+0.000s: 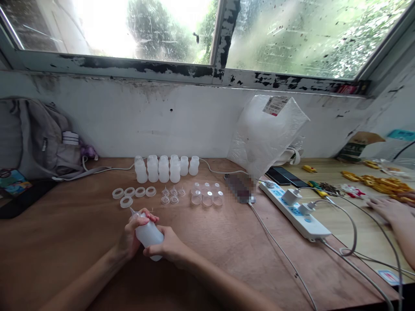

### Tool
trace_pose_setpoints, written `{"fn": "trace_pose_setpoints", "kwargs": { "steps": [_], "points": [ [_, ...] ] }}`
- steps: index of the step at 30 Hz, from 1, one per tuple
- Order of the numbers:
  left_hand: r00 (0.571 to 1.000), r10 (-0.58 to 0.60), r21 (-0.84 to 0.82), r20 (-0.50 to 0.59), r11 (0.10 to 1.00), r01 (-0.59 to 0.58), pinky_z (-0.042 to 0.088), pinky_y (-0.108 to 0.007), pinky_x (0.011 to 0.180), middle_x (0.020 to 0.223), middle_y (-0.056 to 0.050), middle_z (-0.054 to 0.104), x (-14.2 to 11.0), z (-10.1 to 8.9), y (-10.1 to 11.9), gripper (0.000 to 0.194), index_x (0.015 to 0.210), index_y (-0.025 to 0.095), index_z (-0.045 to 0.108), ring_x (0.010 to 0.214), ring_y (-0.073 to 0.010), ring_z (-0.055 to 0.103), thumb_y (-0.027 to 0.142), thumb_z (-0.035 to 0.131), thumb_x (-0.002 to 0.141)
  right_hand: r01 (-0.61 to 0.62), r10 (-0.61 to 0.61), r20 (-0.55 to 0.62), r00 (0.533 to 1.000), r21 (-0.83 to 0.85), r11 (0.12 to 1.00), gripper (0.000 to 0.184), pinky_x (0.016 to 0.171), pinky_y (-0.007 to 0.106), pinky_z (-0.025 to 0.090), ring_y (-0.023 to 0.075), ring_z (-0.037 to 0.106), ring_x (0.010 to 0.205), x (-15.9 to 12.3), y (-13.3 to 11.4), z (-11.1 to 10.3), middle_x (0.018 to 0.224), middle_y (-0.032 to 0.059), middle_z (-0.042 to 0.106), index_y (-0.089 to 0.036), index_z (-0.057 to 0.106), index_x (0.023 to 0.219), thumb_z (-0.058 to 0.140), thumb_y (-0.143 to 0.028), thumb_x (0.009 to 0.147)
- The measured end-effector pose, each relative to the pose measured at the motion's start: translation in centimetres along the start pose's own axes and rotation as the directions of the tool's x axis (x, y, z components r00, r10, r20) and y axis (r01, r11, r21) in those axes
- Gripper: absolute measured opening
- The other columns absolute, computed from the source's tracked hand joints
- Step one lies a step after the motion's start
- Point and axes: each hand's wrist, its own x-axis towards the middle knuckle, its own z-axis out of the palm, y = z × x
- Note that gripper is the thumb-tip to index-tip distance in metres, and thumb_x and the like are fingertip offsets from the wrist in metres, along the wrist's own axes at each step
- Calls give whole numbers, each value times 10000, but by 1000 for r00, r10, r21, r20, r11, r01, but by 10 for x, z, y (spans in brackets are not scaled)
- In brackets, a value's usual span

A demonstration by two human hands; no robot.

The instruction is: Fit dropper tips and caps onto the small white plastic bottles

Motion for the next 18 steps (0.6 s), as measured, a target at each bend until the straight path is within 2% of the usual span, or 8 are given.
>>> {"fn": "trace_pose_setpoints", "kwargs": {
  "steps": [3,6,9,12,14,16,18],
  "points": [
    [999,-11,-12,50,1000,11,429,-269,718,657,-24,603,1,-1,3,32,637,147,545,776,-174,556,147,556,606,13,-13,-5,1000,-2,1000,323,465,178,357,85,464,567,0,2,1,655,-17,526,-127,579,830,674,-149,522],
    [998,1,9,67,1000,-2,444,-250,706,766,-41,609,1,1,4,104,744,143,578,814,-175,557,181,578,647,51,-47,-85,995,42,998,335,434,185,348,90,467,528,0,6,6,630,-17,517,-128,559,832,694,-221,539],
    [989,-63,49,130,997,57,448,-217,498,806,-40,586,1,3,1,280,947,163,552,653,-147,566,308,568,707,157,-128,-169,977,169,973,354,401,192,350,104,478,517,4,11,10,630,-8,503,-150,514,884,599,-420,671],
    [978,-147,114,146,985,131,367,-192,359,673,-22,556,2,4,-5,370,966,140,543,490,-117,516,392,579,698,239,-204,-170,964,223,945,347,447,206,405,111,492,586,9,14,7,725,12,509,-180,505,929,461,-485,769],
    [983,-147,111,110,985,135,392,-201,405,674,-38,569,4,3,-8,383,945,110,559,530,-127,534,394,593,690,267,-247,-149,958,133,954,340,461,214,421,106,486,578,11,13,0,751,19,508,-185,527,937,398,-473,808],
    [986,-142,78,87,988,136,430,-222,500,743,-65,596,5,1,-8,377,960,103,564,635,-157,566,386,575,710,292,-298,-157,941,-63,954,354,436,219,412,106,474,530,12,9,-12,713,20,510,-174,557,927,357,-450,831],
    [987,-147,44,61,989,144,443,-239,580,815,-73,607,6,-2,-6,359,986,122,558,734,-180,576,376,552,733,324,-417,-234,878,-350,879,314,454,230,414,111,479,524,12,3,-30,703,25,522,-171,581,924,390,-399,825]
  ]
}}
